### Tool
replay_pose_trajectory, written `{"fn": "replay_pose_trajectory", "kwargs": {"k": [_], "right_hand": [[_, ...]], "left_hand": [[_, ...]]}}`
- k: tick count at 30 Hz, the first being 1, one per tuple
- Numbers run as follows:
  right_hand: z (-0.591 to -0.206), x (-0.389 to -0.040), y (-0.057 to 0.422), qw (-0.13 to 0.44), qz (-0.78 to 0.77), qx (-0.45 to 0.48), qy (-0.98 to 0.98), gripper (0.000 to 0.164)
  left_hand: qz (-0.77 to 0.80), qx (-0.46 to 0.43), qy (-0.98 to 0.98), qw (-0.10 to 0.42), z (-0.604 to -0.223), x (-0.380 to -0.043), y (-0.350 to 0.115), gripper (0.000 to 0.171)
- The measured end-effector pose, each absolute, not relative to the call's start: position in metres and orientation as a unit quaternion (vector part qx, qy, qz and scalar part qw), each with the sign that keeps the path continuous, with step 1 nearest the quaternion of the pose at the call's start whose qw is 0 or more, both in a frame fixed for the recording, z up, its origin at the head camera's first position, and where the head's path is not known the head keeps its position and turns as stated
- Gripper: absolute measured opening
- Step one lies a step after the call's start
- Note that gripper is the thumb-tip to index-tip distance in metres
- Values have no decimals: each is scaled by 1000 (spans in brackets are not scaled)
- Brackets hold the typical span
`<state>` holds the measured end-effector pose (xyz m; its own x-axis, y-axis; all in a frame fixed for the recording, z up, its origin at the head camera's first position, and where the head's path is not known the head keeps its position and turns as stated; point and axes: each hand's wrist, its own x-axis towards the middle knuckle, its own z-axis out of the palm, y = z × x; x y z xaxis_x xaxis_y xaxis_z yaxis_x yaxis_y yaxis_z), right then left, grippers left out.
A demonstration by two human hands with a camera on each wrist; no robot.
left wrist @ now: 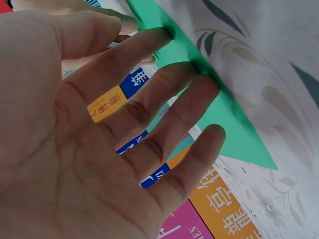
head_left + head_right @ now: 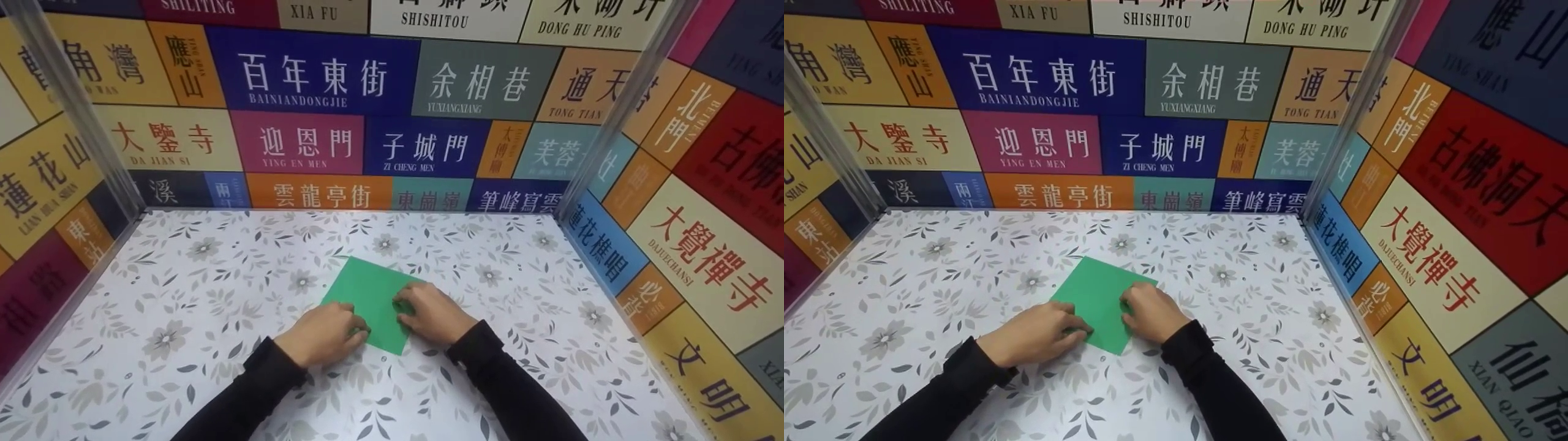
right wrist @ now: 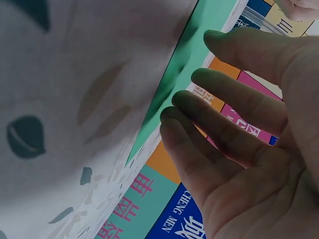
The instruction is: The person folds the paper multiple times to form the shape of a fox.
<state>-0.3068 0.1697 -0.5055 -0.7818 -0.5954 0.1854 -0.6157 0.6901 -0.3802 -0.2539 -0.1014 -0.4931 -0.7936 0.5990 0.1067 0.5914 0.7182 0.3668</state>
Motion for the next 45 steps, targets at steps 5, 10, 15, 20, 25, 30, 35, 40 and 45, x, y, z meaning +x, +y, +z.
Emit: {"fn": "replay_pose_trajectory", "kwargs": {"k": [5,10,15,20,25,30,35,40,45], "right_hand": [[-506,-307,168,24,210,338,-917,27],[-507,-305,167,19,213,336,-917,25],[-509,-303,167,16,211,333,-919,25],[-508,-302,167,18,208,331,-920,25],[-506,-300,166,17,206,328,-922,24],[-507,-298,165,17,206,335,-919,22],[-507,-295,165,25,200,346,-916,20],[-506,-292,163,23,196,355,-914,20],[-503,-291,161,21,189,363,-912,17]], "left_hand": [[191,342,920,-7,-491,-253,-104,22],[190,339,921,0,-490,-251,-104,23],[197,325,925,22,-489,-250,-101,24],[205,317,926,30,-486,-249,-100,24],[207,307,928,35,-483,-250,-102,24],[200,300,932,29,-482,-252,-108,27],[193,293,936,25,-483,-254,-111,37],[195,287,937,32,-486,-257,-111,45],[193,277,940,50,-487,-259,-113,50]]}}
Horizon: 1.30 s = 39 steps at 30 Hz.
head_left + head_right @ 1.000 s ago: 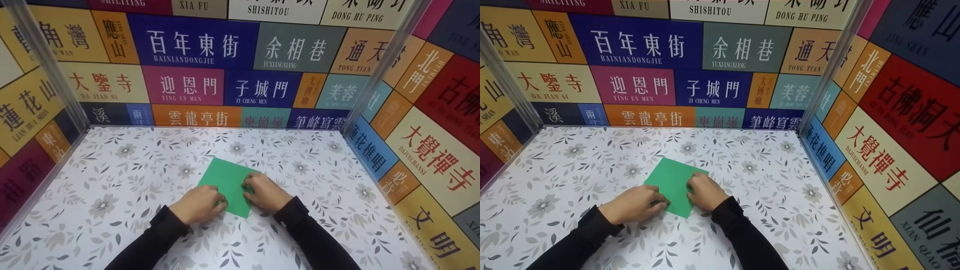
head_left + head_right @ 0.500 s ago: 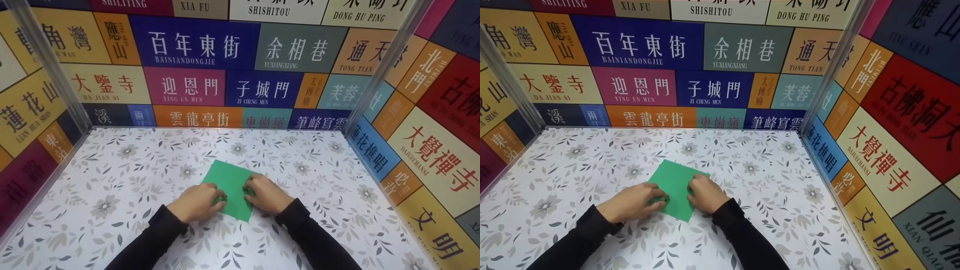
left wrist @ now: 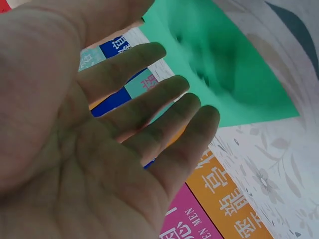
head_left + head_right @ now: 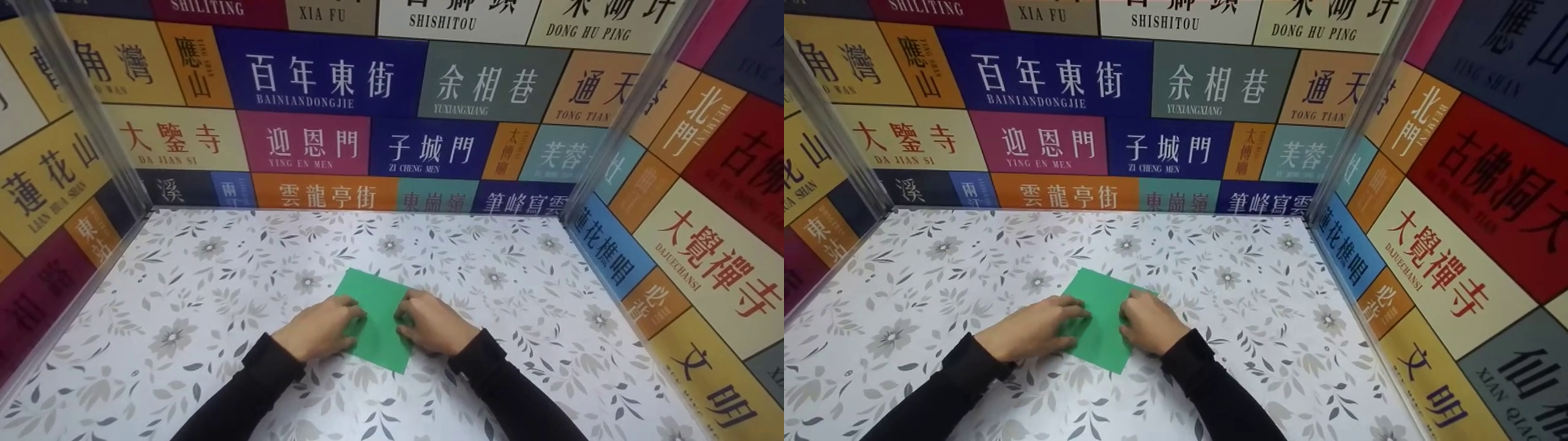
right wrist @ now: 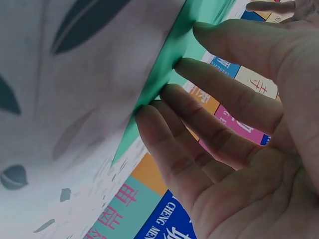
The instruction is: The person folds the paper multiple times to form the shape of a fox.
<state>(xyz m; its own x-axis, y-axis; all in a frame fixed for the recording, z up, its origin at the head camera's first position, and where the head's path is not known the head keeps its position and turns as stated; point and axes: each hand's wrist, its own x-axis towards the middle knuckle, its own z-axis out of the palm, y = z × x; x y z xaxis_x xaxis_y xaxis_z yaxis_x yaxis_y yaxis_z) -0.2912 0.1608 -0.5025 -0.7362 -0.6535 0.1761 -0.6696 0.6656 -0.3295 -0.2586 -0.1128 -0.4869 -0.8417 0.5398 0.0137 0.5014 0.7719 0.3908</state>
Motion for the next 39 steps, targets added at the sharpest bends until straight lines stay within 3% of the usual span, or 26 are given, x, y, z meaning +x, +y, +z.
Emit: {"fn": "replay_pose_trajectory", "kwargs": {"k": [25,39], "right_hand": [[-500,-290,172,24,195,370,-908,19],[-507,-286,178,30,210,346,-914,18]], "left_hand": [[174,278,943,64,-487,-256,-111,52],[186,289,938,34,-491,-267,-115,37]]}}
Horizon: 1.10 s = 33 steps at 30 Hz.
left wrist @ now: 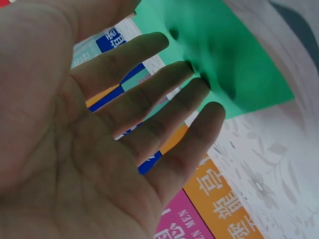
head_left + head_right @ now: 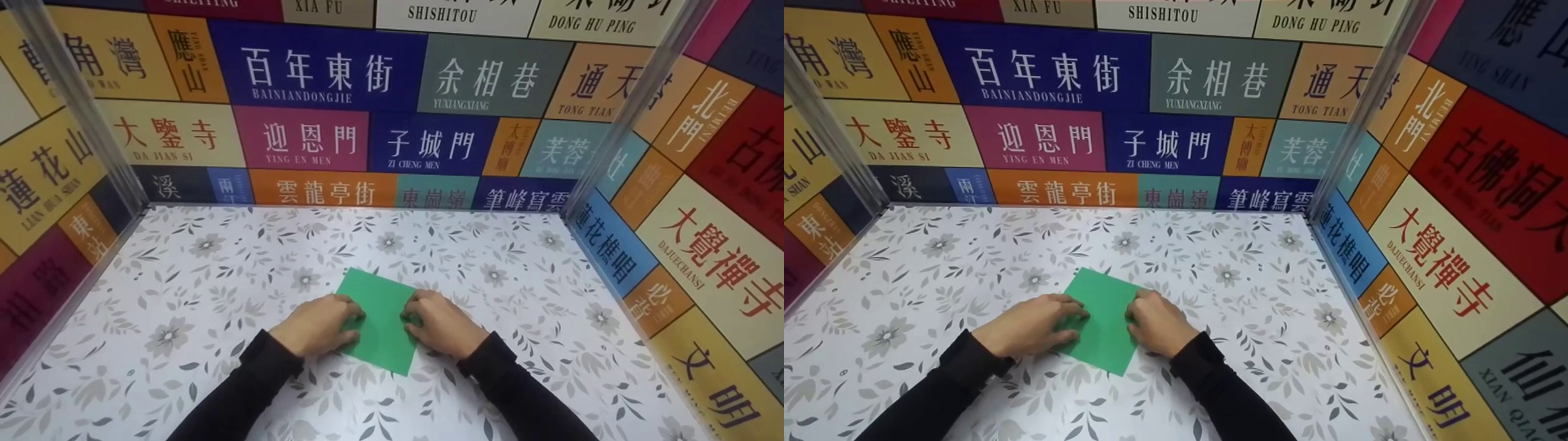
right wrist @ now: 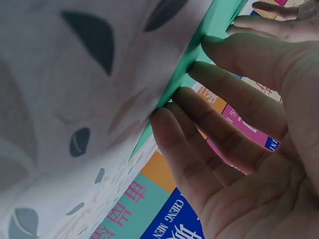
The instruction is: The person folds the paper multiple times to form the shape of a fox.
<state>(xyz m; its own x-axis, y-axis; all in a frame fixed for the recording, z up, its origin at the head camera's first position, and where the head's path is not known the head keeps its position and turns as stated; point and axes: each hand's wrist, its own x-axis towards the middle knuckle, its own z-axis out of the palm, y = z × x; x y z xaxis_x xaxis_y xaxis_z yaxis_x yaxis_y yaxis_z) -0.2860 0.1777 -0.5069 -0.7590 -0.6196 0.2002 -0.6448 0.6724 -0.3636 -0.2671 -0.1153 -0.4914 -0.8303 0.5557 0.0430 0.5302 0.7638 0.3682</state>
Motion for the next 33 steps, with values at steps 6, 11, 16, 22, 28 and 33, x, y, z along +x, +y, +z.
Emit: {"fn": "replay_pose_trajectory", "kwargs": {"k": [6,11,16,22,28,33], "right_hand": [[-507,-287,177,42,214,352,-910,17],[-508,-288,178,60,209,365,-905,15],[-510,-289,180,68,217,373,-899,17],[-524,-297,184,84,229,398,-885,16],[-513,-288,177,55,215,360,-906,17],[-508,-286,176,46,207,349,-913,17]], "left_hand": [[191,258,947,-1,-493,-288,-122,29],[166,238,957,-24,-493,-309,-122,23],[159,229,960,-26,-491,-328,-121,19],[175,229,957,-23,-492,-344,-118,15],[189,243,951,-28,-495,-353,-112,10],[195,240,951,-30,-496,-355,-109,7]]}}
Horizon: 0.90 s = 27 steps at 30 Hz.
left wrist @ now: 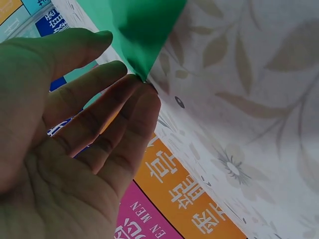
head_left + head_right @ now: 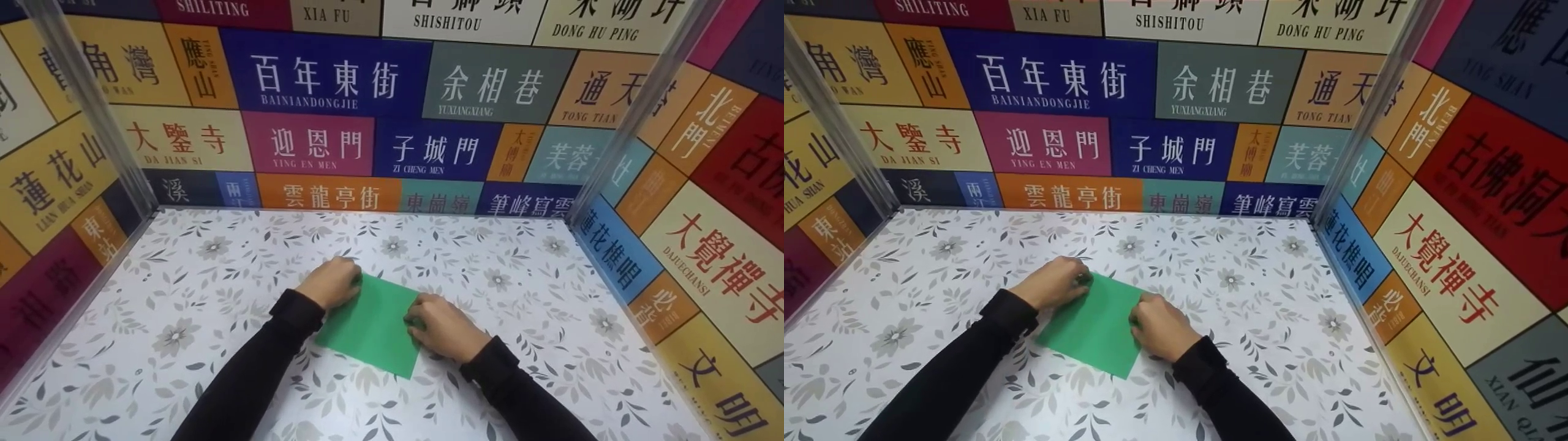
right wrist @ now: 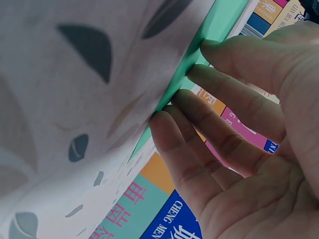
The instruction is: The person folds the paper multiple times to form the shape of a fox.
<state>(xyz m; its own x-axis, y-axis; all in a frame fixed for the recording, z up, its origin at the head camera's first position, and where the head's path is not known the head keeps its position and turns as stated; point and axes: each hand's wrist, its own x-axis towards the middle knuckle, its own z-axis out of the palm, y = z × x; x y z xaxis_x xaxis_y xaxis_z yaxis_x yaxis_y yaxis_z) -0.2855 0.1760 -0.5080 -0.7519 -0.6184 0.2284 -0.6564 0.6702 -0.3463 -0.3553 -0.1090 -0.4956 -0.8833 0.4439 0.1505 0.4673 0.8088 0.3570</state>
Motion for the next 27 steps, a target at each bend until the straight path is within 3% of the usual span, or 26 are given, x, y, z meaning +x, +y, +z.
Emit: {"fn": "replay_pose_trajectory", "kwargs": {"k": [27], "right_hand": [[-509,-286,177,64,212,370,-902,15]], "left_hand": [[-179,-209,-959,72,-499,-360,-104,3]]}}
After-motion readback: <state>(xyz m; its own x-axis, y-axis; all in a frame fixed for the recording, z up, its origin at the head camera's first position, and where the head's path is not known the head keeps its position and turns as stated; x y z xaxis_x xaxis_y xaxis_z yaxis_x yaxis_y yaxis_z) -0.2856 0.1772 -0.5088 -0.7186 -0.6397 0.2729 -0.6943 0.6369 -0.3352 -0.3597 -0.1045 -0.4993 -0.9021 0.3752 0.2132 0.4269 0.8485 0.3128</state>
